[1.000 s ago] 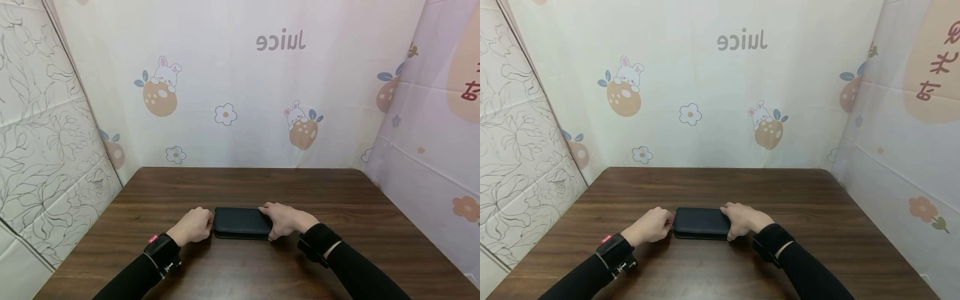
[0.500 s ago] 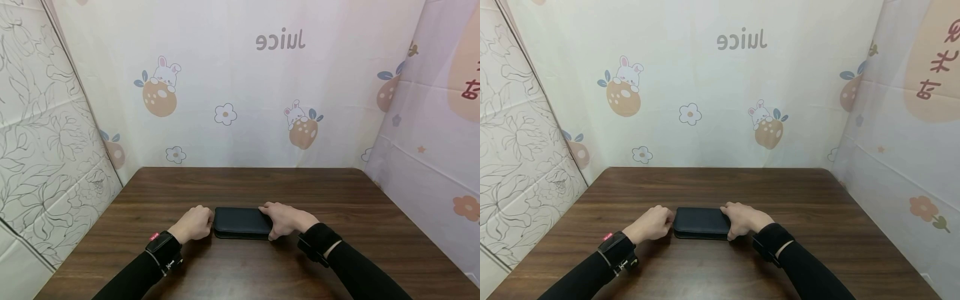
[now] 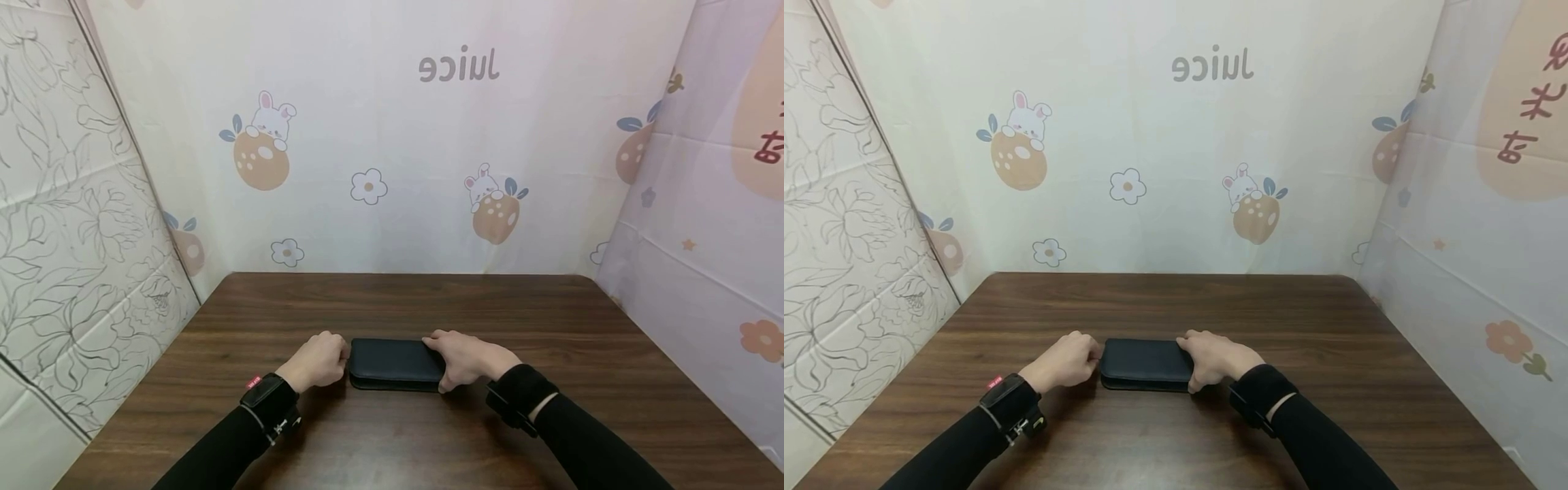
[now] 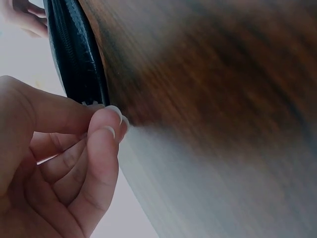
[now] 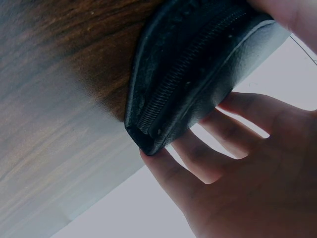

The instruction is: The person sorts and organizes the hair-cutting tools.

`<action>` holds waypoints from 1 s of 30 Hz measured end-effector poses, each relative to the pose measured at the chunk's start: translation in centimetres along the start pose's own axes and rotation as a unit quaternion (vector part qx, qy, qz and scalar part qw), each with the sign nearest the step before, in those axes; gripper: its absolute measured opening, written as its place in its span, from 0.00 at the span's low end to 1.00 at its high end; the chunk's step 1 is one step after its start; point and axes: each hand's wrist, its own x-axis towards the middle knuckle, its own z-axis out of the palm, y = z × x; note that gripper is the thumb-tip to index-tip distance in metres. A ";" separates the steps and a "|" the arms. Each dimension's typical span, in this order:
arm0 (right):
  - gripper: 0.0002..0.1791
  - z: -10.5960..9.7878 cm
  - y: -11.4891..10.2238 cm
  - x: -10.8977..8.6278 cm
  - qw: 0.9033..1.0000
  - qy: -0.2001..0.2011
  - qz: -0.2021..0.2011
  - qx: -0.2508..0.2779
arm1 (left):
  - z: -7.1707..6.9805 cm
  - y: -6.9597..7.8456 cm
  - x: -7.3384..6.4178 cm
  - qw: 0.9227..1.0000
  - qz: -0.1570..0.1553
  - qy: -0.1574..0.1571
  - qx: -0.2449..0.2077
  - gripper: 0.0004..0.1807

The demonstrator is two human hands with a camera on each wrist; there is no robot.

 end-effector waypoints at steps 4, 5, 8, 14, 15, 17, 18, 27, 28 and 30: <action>0.49 0.0 0.0 0.1 1.000 0.001 0.002 0.000 | -0.1 -0.1 0.1 1.000 0.001 -0.002 -0.003 0.27; 0.49 0.0 0.0 0.1 1.000 0.001 0.003 0.000 | -0.1 -0.1 0.1 1.000 0.002 -0.001 -0.004 0.27; 0.49 0.0 0.0 0.1 1.000 0.001 0.004 -0.001 | -0.1 -0.1 0.2 1.000 0.004 -0.001 -0.003 0.27; 0.49 -0.1 0.1 0.2 1.000 0.001 0.003 -0.007 | -0.3 0.0 0.3 1.000 0.007 0.000 0.001 0.27; 0.49 -0.1 0.1 0.2 1.000 0.001 0.002 -0.007 | -0.3 0.0 0.3 1.000 0.009 0.001 -0.001 0.27; 0.49 -0.2 0.1 0.2 1.000 0.002 0.001 -0.006 | -0.3 -0.1 0.4 1.000 0.008 0.000 -0.003 0.27; 0.49 -0.1 0.1 0.3 1.000 0.003 0.000 -0.005 | -0.3 -0.2 0.4 1.000 0.008 0.000 -0.002 0.27; 0.49 0.1 0.1 0.3 1.000 0.001 0.003 -0.008 | 0.1 -0.7 0.7 1.000 0.005 0.001 0.002 0.28; 0.49 0.1 0.1 0.4 1.000 0.002 0.002 -0.008 | 0.1 -0.7 0.7 1.000 0.006 0.001 0.002 0.28; 0.49 0.1 0.1 0.4 1.000 0.003 0.003 -0.007 | 0.1 -0.8 0.8 1.000 0.007 0.001 -0.001 0.28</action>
